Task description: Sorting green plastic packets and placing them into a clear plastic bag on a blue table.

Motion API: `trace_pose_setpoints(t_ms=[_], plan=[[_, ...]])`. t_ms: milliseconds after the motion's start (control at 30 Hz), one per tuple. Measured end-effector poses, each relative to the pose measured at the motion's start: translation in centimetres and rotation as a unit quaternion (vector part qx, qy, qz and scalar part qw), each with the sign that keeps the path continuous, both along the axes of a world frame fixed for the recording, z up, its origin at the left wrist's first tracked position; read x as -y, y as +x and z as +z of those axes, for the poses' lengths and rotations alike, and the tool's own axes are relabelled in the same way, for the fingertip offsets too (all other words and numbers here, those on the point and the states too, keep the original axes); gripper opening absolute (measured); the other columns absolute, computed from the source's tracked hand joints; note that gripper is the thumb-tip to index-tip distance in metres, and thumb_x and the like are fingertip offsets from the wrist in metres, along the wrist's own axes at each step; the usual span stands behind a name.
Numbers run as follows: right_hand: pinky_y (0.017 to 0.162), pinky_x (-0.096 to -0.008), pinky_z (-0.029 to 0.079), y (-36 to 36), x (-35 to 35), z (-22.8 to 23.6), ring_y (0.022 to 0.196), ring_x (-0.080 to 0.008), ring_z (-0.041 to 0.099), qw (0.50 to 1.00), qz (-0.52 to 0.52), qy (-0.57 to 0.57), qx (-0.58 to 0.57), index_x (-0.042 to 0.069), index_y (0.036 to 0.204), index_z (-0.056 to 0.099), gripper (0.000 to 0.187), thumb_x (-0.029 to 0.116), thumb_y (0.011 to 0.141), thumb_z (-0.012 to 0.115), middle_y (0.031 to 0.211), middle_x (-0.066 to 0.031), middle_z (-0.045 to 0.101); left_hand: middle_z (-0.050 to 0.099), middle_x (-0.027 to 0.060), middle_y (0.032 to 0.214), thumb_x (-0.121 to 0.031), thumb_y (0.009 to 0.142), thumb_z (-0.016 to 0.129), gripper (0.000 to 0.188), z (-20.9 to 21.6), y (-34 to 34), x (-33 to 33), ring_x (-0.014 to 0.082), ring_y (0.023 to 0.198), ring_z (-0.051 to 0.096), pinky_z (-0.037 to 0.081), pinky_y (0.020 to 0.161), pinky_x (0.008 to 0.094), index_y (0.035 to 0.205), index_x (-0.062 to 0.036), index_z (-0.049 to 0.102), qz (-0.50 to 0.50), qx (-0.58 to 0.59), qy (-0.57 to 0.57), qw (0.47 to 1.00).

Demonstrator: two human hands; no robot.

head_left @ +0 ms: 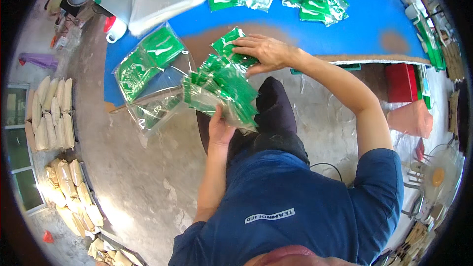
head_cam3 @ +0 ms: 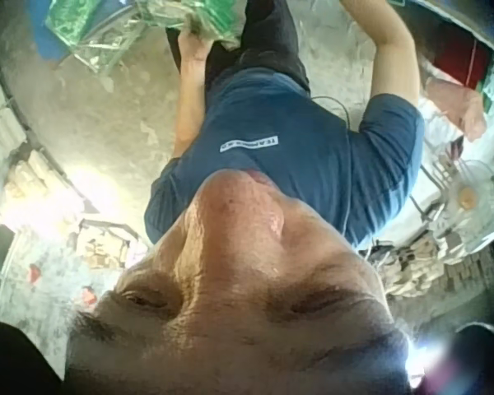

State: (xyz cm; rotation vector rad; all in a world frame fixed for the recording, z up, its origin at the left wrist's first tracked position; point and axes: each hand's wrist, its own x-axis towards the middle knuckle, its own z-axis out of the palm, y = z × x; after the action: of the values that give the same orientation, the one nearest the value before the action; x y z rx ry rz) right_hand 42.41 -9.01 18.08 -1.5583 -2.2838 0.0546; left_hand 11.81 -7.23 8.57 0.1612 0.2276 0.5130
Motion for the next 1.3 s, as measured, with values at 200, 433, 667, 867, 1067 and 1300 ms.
trace_pose_setpoints(t_ms=[200, 433, 667, 867, 1067, 1300], plan=[[0.092, -0.0426, 0.05, -1.1, 4.3, 1.6, 0.111, -0.0324, 0.062, 0.988, -0.098, -0.045, -0.109, 0.003, 0.127, 0.059, 0.041, 0.024, 0.092, 0.064, 0.123, -0.0165, 0.063, 0.057, 0.0126, 0.136, -0.025, 0.094, 0.066, 0.053, 0.0, -1.5, -1.1, 0.03, 0.127, 0.053, 0.041, 0.109, 0.051, 0.14, -0.0046, 0.047, -0.028, 0.002, 0.038, 0.999], [0.057, -0.027, 0.055, 1.2, 3.3, 6.8, 0.07, -0.0121, 0.063, 0.747, -0.117, -0.449, -0.477, 0.0, 0.109, 0.064, 0.041, 0.038, 0.093, 0.064, 0.09, -0.0052, 0.068, 0.062, 0.0119, 0.126, -0.023, 0.091, 0.07, 0.052, 0.7, 0.3, -3.0, 0.0293, 0.115, 0.061, 0.049, 0.099, 0.0491, 0.135, -0.0043, 0.051, -0.094, -0.023, 0.133, 0.986], [0.089, -0.0356, 0.052, 1.3, 3.7, 4.6, 0.109, -0.0165, 0.061, 0.568, -0.067, -0.387, -0.723, 0.0, 0.141, 0.044, 0.1, 0.084, 0.087, 0.031, 0.122, -0.0147, 0.064, 0.057, 0.0091, 0.136, -0.02, 0.097, 0.063, 0.049, 5.3, 4.8, -3.8, 0.0247, 0.123, 0.056, 0.047, 0.104, 0.0438, 0.141, -0.0069, 0.045, -0.069, -0.129, 0.166, 0.975], [0.115, -0.0415, 0.032, -2.1, 0.6, 6.4, 0.139, -0.0317, 0.038, 0.897, -0.185, 0.014, -0.401, 0.001, 0.153, 0.021, 0.111, 0.046, 0.074, 0.085, 0.148, -0.0198, 0.042, 0.056, 0.006, 0.133, -0.008, 0.091, 0.069, 0.05, 10.1, 12.5, -9.5, 0.0184, 0.118, 0.056, 0.047, 0.1, 0.0349, 0.137, -0.0045, 0.049, 0.162, -0.153, 0.501, 0.837], [0.109, -0.0438, 0.038, 0.2, -0.9, 0.1, 0.13, -0.0375, 0.048, 0.907, -0.168, 0.039, -0.384, -0.001, 0.146, 0.027, 0.104, 0.03, 0.069, 0.09, 0.137, -0.028, 0.049, 0.054, 0.0089, 0.135, -0.002, 0.073, 0.083, 0.079, 9.7, 11.9, -13.7, 0.0206, 0.124, 0.051, 0.039, 0.108, 0.0368, 0.14, -0.0021, 0.042, 0.044, -0.19, 0.615, 0.764], [0.109, -0.0415, 0.038, 1.0, -0.5, 0.4, 0.13, -0.0319, 0.049, 0.879, -0.175, -0.042, -0.442, 0.001, 0.144, 0.031, 0.108, 0.031, 0.061, 0.094, 0.136, -0.0219, 0.052, 0.055, 0.0104, 0.13, -0.01, 0.069, 0.089, 0.089, 9.7, 12.9, -12.4, 0.0221, 0.122, 0.053, 0.042, 0.106, 0.038, 0.14, -0.0043, 0.034, 0.039, -0.166, 0.621, 0.765]])
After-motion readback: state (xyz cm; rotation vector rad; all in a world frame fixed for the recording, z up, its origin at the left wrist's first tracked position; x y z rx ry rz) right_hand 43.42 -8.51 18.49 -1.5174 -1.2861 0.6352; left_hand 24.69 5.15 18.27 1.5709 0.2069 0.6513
